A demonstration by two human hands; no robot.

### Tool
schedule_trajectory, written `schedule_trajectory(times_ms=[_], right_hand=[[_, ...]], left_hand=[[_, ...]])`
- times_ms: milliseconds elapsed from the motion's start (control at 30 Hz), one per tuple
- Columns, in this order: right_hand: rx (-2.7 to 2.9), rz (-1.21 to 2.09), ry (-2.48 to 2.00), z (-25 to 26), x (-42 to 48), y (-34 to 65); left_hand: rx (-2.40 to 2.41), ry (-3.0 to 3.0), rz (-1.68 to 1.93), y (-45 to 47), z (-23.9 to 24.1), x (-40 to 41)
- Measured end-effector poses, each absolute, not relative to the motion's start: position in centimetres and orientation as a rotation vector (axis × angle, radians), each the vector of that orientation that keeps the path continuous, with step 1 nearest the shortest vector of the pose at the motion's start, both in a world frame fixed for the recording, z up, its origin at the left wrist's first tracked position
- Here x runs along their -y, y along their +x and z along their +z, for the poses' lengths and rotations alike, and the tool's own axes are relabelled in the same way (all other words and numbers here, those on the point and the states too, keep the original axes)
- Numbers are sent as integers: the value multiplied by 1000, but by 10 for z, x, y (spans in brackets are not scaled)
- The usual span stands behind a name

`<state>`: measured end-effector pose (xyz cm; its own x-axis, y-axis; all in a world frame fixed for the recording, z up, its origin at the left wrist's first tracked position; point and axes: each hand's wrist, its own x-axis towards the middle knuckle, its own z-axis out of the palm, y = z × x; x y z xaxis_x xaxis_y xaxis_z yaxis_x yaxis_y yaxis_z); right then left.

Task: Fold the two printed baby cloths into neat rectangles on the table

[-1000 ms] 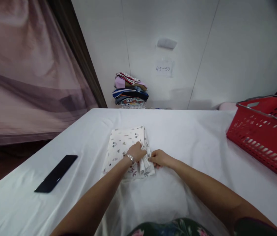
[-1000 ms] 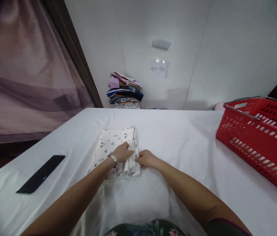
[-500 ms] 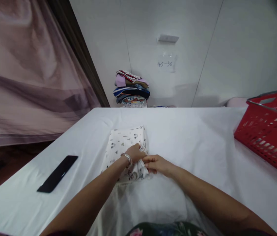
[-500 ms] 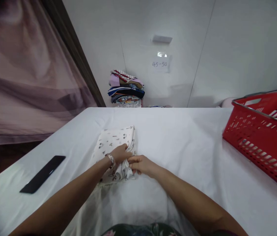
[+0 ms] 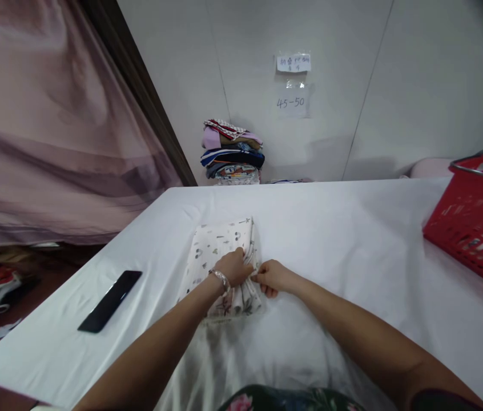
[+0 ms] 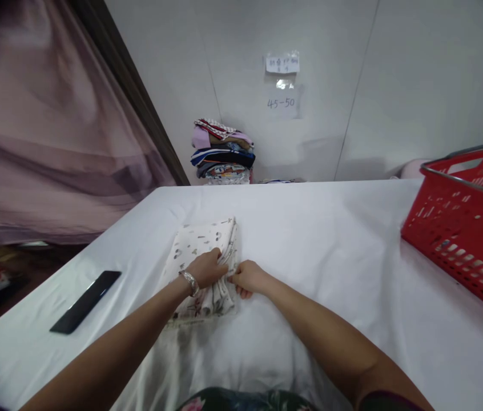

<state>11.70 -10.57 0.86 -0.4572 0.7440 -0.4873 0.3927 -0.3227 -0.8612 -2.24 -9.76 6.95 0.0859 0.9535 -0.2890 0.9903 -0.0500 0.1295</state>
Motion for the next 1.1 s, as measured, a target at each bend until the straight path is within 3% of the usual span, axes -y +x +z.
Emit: schedule_trajectory(times_ms=[233,600,1100], right_hand=[[1554,1710,-1425,-3,107,123],[1912,1073,-1647,2,93,109],[1832,1098,-1632,-5,82,110]], left_hand=[[-1938,2052,-167,-25,72,100],[-1929,2015,-101,-27,65,98],[-1928,1990,-23,-22,53,106]])
